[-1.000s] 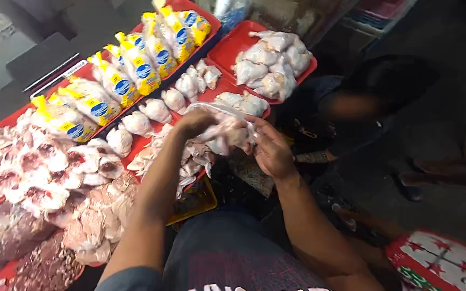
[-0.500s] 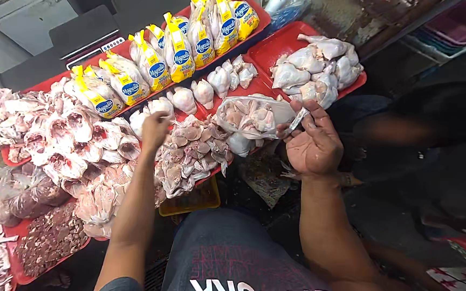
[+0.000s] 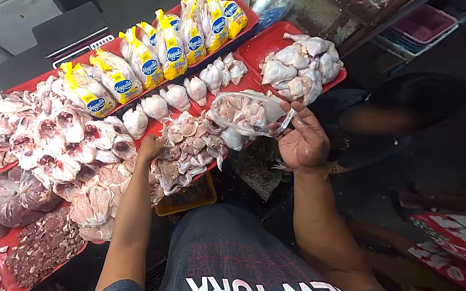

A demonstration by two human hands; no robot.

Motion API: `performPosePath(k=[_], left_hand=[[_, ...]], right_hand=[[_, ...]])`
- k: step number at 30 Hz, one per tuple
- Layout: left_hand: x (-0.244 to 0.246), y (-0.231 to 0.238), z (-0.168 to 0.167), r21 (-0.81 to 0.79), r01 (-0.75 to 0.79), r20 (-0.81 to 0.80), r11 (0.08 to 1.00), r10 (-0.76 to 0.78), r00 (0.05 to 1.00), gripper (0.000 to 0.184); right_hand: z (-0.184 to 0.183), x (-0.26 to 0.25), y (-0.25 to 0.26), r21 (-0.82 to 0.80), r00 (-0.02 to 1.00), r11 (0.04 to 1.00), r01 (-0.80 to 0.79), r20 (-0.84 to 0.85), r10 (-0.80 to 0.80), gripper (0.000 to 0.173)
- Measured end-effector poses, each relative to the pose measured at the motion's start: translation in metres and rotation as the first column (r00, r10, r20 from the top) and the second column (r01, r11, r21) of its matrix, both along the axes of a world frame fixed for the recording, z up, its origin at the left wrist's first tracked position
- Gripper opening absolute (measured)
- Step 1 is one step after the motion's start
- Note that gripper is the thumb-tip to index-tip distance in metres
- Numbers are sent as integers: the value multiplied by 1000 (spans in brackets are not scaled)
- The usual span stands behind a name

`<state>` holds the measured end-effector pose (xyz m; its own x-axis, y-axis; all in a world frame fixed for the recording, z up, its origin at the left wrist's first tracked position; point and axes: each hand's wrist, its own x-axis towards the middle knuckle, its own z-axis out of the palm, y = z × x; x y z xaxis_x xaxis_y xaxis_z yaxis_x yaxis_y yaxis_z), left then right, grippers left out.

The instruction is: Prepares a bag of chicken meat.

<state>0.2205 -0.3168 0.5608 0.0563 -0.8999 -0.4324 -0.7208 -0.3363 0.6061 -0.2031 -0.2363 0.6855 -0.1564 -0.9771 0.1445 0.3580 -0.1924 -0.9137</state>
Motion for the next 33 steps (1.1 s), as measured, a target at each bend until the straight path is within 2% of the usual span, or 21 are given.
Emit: performPosePath(k=[1, 3, 6, 10, 12, 16, 19, 22, 24, 26, 29, 31, 33], left_hand=[[1, 4, -1, -21, -61, -40, 998, 60, 997, 44], [10, 9, -2, -74, -208, -199, 975, 190, 961, 56], [30, 11, 14, -164, -323, -402, 932, 236, 885, 64], [50, 19, 53, -223, -304, -429, 926, 187, 884, 54], [52, 32, 67, -234, -248, -434, 940, 127, 892, 49], [45, 40, 69, -72, -86, -520, 994, 36, 854, 36], [38, 40, 50, 77, -20, -466, 997, 54, 883, 37], [38, 40, 46, 69, -176, -400, 982, 189, 897, 32], [39, 34, 61, 23, -232, -373, 972, 224, 901, 29], [36, 25, 86, -10, -150, -347, 989, 138, 928, 23], [12, 1, 115, -24, 169, -167, 985, -170, 971, 23], [-16, -24, 112, 18, 303, -123, 953, -298, 946, 25], [-38, -48, 83, 69, 305, -61, 950, -301, 952, 42]], right_hand=[[-1, 0, 2, 2, 1000, 1000, -1, 12, 1, 44], [-1, 0, 4, 0, 1000, 1000, -13, 18, 13, 45], [1, -1, 6, 5, 1000, 1000, -27, -4, 27, 46], [1, -2, 7, 24, 999, 999, -40, -14, 41, 48], [1, -3, 8, 27, 999, 998, -48, -16, 49, 49], [0, -5, 9, 37, 999, 998, -51, -15, 52, 49], [0, -9, 7, 33, 999, 999, -35, -9, 35, 48], [-1, -12, 7, 44, 1000, 999, -23, -5, 23, 47], [0, -12, 7, 49, 1000, 999, -22, -3, 22, 47], [1, -12, 6, 50, 1000, 998, -24, 2, 24, 47], [0, -13, 4, 52, 999, 998, -42, 9, 42, 47], [-2, -12, 3, 51, 999, 998, -47, 5, 47, 46], [-2, -11, 2, 42, 999, 998, -44, 6, 43, 46]])
